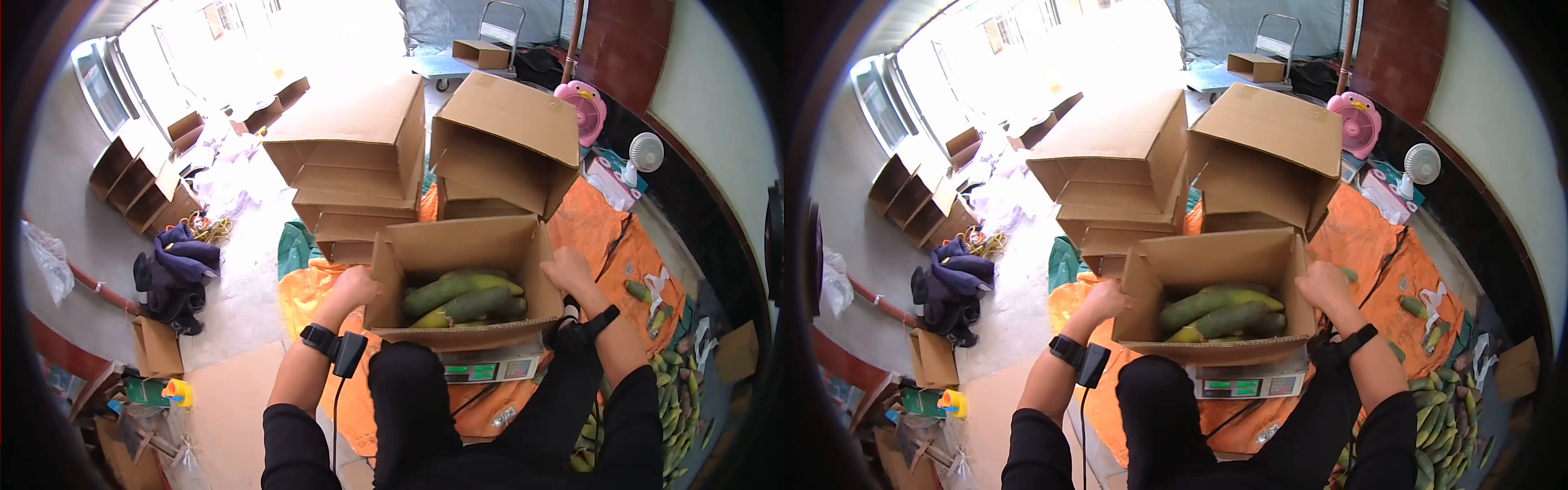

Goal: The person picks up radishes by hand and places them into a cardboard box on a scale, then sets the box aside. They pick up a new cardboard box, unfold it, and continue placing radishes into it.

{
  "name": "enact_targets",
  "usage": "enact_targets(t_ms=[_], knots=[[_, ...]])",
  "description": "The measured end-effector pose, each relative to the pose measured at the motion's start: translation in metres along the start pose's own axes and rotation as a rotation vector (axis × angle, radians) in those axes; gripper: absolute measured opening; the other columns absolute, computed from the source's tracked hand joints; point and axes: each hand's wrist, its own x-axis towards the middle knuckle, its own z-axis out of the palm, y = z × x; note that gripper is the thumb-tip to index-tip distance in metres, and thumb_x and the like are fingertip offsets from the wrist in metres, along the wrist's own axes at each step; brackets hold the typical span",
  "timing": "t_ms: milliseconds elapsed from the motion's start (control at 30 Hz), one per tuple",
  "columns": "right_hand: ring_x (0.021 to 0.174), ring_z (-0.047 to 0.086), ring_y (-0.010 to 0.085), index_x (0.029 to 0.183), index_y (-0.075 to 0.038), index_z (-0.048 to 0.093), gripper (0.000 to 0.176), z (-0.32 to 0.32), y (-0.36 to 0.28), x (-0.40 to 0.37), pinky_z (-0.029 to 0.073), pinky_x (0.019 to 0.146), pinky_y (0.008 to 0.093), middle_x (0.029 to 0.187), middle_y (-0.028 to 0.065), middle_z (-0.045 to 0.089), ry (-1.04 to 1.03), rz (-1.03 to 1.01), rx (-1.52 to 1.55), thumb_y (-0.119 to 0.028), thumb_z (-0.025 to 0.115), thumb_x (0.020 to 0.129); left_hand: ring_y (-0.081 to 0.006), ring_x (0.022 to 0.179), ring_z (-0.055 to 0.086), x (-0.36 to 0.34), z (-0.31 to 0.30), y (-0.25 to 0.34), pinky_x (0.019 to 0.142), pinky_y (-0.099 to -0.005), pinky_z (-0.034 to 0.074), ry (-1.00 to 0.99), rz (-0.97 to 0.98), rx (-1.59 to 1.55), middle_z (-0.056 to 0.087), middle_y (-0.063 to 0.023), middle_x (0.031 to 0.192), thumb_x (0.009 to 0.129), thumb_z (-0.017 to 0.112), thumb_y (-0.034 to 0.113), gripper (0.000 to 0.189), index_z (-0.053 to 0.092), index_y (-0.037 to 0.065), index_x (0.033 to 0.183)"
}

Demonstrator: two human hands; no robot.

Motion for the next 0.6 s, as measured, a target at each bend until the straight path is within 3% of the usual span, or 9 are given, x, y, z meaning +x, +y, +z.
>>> enact_targets(t_ms=[167, 300, 367, 467, 500, 533, 600], knots=[[0.079, 0.064, 0.0404, 0.075, 0.001, 0.067, 0.033, 0.011, -0.071, 0.011, 0.052, 0.072, 0.0489, 0.08, 0.0248, 0.065, 0.084, -0.163, 0.031, -0.029, 0.054, 0.073, -0.0416, 0.081, 0.064, -0.059, -0.057, -0.053, 0.074, -0.0464, 0.052, 0.215, -0.138, -0.063, 0.064, -0.0267, 0.081, 0.069, 0.064, 0.031, 0.036, 0.068, -0.002, 0.082], [0.08, 0.066, 0.0387, 0.077, 0.0, 0.068, 0.029, 0.016, -0.144, -0.01, 0.053, 0.074, 0.0472, 0.082, 0.023, 0.066, 0.047, -0.257, 0.115, -0.025, 0.055, 0.072, -0.0426, 0.077, 0.062, -0.119, -0.066, -0.123, 0.071, -0.0473, 0.051, 0.47, -0.066, 0.049, 0.063, -0.0268, 0.077, 0.074, 0.061, 0.034, 0.036, 0.068, -0.002, 0.075], [0.082, 0.066, 0.0379, 0.077, -0.001, 0.068, 0.028, 0.027, -0.174, -0.025, 0.053, 0.074, 0.0468, 0.083, 0.0222, 0.067, 0.035, -0.302, 0.168, -0.024, 0.055, 0.072, -0.0425, 0.076, 0.062, -0.155, -0.068, -0.155, 0.07, -0.0481, 0.05, 0.504, -0.196, 0.068, 0.062, -0.0275, 0.077, 0.076, 0.06, 0.035, 0.037, 0.067, -0.002, 0.075], [0.083, 0.066, 0.0378, 0.079, -0.001, 0.069, 0.026, 0.057, -0.217, -0.048, 0.053, 0.074, 0.0463, 0.085, 0.0216, 0.068, -0.055, -0.356, 0.247, -0.02, 0.053, 0.07, -0.0447, 0.074, 0.06, -0.215, -0.075, -0.18, 0.066, -0.0506, 0.047, 0.535, -0.218, 0.065, 0.06, -0.0289, 0.074, 0.075, 0.061, 0.033, 0.038, 0.066, -0.004, 0.073], [0.086, 0.066, 0.0376, 0.082, -0.001, 0.069, 0.027, 0.055, -0.232, -0.062, 0.053, 0.075, 0.0462, 0.087, 0.0217, 0.068, -0.13, -0.385, 0.259, -0.018, 0.053, 0.07, -0.0454, 0.072, 0.059, -0.232, -0.069, -0.207, 0.065, -0.0516, 0.046, 0.548, -0.223, 0.132, 0.059, -0.029, 0.072, 0.075, 0.061, 0.033, 0.038, 0.065, -0.005, 0.073], [0.085, 0.066, 0.0365, 0.082, -0.001, 0.069, 0.032, 0.085, -0.244, -0.065, 0.053, 0.076, 0.0463, 0.085, 0.0216, 0.067, -0.14, -0.401, 0.291, -0.027, 0.055, 0.072, -0.0459, 0.072, 0.059, -0.252, -0.069, -0.216, 0.064, -0.0522, 0.046, 0.529, -0.264, 0.125, 0.058, -0.029, 0.071, 0.075, 0.061, 0.033, 0.039, 0.064, -0.005, 0.072], [0.088, 0.065, 0.0381, 0.084, 0.002, 0.069, 0.031, 0.078, -0.269, -0.096, 0.052, 0.078, 0.0457, 0.09, 0.0242, 0.067, -0.311, -0.431, 0.334, -0.02, 0.053, 0.07, -0.0462, 0.071, 0.059, -0.295, -0.06, -0.247, 0.063, -0.0525, 0.046, 0.486, -0.35, 0.155, 0.058, -0.0289, 0.07, 0.074, 0.062, 0.033, 0.039, 0.064, -0.006, 0.072]])
